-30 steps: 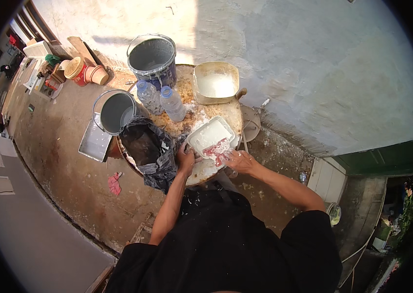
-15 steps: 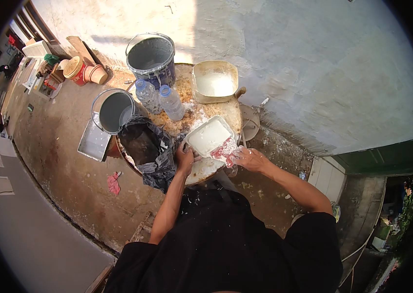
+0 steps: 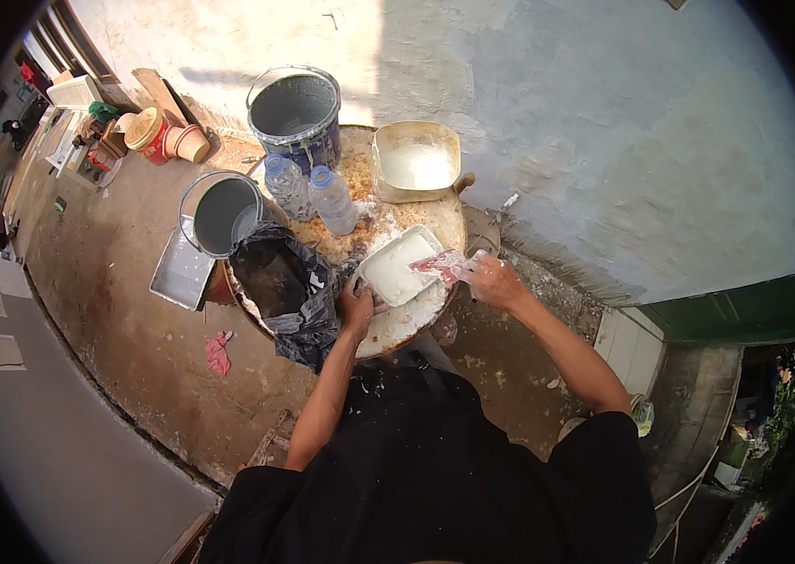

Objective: The person applies spackle to a hole in an exterior wall using a putty knife.

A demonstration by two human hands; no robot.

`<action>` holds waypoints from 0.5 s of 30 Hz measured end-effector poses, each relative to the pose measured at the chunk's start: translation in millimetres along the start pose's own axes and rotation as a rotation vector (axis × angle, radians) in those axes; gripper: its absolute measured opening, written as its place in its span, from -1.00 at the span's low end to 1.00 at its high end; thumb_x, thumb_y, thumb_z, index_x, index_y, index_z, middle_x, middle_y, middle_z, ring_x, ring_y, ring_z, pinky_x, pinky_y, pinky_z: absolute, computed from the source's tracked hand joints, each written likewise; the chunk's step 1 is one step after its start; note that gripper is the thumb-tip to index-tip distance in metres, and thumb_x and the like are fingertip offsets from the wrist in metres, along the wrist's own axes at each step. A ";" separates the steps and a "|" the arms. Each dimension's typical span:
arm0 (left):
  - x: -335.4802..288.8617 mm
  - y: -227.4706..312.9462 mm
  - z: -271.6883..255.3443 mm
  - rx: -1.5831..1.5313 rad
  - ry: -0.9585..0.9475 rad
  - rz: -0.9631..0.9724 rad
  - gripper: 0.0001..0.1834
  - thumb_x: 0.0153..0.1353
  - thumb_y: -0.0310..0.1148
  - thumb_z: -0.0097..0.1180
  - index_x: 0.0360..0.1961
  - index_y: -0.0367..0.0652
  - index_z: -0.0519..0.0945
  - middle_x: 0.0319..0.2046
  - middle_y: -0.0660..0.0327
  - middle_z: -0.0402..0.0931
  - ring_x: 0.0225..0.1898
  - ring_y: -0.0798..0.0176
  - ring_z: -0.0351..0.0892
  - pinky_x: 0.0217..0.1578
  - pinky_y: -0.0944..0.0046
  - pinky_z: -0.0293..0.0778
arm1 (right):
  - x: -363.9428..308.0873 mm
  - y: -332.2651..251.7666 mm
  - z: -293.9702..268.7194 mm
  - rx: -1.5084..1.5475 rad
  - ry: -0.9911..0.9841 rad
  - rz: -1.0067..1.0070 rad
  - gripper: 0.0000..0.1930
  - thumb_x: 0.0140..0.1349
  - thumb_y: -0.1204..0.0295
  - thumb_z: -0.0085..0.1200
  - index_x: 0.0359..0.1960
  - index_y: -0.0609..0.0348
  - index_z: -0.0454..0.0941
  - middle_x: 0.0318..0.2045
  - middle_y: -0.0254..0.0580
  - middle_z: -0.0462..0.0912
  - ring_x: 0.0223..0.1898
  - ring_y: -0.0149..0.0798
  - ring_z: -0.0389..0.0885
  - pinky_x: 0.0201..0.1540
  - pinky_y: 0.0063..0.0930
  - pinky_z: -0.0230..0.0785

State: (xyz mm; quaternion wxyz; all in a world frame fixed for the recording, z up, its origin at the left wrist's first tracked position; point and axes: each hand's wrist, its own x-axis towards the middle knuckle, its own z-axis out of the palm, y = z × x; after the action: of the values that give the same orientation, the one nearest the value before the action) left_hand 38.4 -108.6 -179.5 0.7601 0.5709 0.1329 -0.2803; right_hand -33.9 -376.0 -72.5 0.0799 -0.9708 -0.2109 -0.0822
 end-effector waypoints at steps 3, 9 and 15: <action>3.3 -4.2 -1.4 -0.010 0.010 -0.015 -0.54 0.31 -0.52 -0.20 0.24 -0.20 0.17 -0.25 0.12 0.44 -0.40 0.23 0.53 -0.38 0.18 0.66 | 23.9 -6.9 6.5 0.033 -0.033 0.039 -0.76 0.05 0.51 -0.03 -0.24 0.00 0.57 -0.31 -0.26 0.57 -0.19 -0.13 0.50 -0.21 -0.26 0.48; 3.7 -2.8 -3.4 -0.019 0.013 -0.027 -0.55 0.31 -0.50 -0.19 0.24 -0.19 0.18 -0.31 0.17 0.42 -0.41 0.27 0.52 -0.37 0.20 0.66 | 34.0 -35.9 35.7 -0.044 -0.321 0.063 -0.72 0.16 0.47 -0.14 -0.08 0.00 0.46 -0.15 -0.15 0.55 0.02 -0.10 0.43 -0.06 -0.13 0.42; 6.0 -2.7 -0.9 -0.066 0.024 -0.040 -0.55 0.29 -0.53 -0.18 0.22 -0.13 0.24 -0.34 0.22 0.39 -0.44 0.32 0.49 -0.40 0.26 0.66 | -22.3 -60.0 44.8 -0.137 -0.119 -0.137 -0.73 0.11 0.42 -0.05 -0.13 0.09 0.51 -0.21 -0.22 0.58 -0.17 -0.18 0.52 -0.39 -0.46 0.53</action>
State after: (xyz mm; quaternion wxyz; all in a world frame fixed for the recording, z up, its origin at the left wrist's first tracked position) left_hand 41.8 -109.9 -185.0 0.7711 0.5461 0.1626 -0.2843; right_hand -73.7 -322.4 -113.2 -0.0052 -0.9605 -0.2748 -0.0439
